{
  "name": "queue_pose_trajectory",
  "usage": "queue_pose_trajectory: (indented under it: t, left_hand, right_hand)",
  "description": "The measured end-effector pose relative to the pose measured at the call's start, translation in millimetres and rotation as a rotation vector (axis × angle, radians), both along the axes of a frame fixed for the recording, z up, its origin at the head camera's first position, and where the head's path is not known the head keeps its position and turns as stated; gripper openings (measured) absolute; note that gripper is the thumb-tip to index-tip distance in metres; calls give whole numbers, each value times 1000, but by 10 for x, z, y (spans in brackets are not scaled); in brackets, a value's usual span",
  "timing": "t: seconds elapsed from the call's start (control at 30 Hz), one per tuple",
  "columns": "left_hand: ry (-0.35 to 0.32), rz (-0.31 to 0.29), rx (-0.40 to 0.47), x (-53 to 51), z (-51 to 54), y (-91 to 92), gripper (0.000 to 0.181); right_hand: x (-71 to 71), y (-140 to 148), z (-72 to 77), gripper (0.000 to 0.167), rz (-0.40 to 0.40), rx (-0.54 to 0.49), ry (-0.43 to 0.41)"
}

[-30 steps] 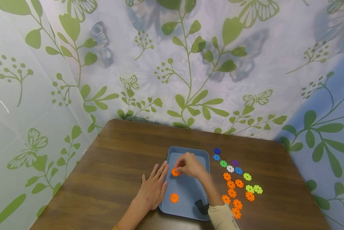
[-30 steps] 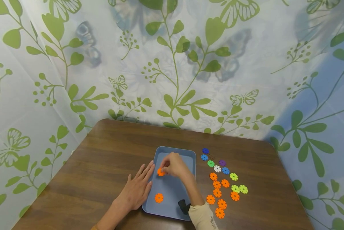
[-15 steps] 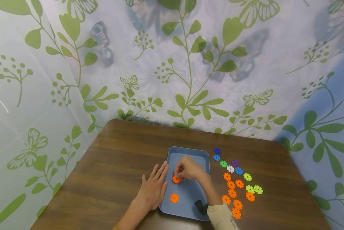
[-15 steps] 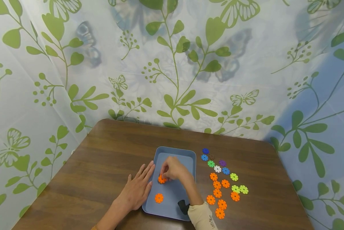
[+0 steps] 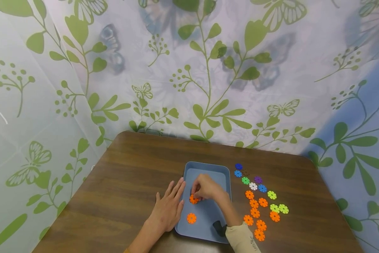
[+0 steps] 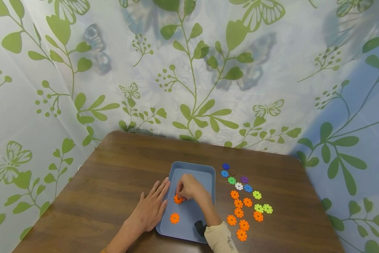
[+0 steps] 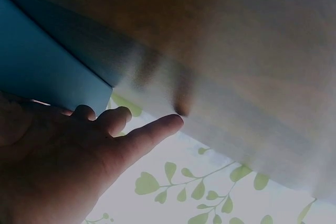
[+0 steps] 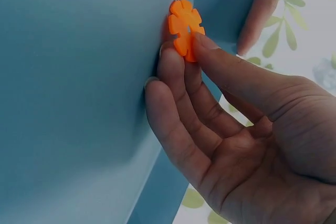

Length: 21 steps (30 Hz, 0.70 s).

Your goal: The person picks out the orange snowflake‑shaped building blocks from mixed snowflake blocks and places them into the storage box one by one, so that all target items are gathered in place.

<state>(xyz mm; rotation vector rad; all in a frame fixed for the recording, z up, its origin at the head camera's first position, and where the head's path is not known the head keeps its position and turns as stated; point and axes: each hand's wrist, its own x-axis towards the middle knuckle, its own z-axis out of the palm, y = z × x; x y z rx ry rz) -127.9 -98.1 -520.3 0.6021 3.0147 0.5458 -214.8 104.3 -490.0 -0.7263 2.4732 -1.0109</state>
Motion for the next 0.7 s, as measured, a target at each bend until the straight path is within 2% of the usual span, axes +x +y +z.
queue_pose_trajectory:
  t: [0.37, 0.7]
  left_hand:
    - [-6, 3, 7, -4, 0, -4, 61]
    - [2, 3, 2, -2, -7, -4, 62]
  right_hand:
    - [29, -67, 15, 17, -48, 103, 3]
    - [43, -99, -3, 20, -74, 127, 18]
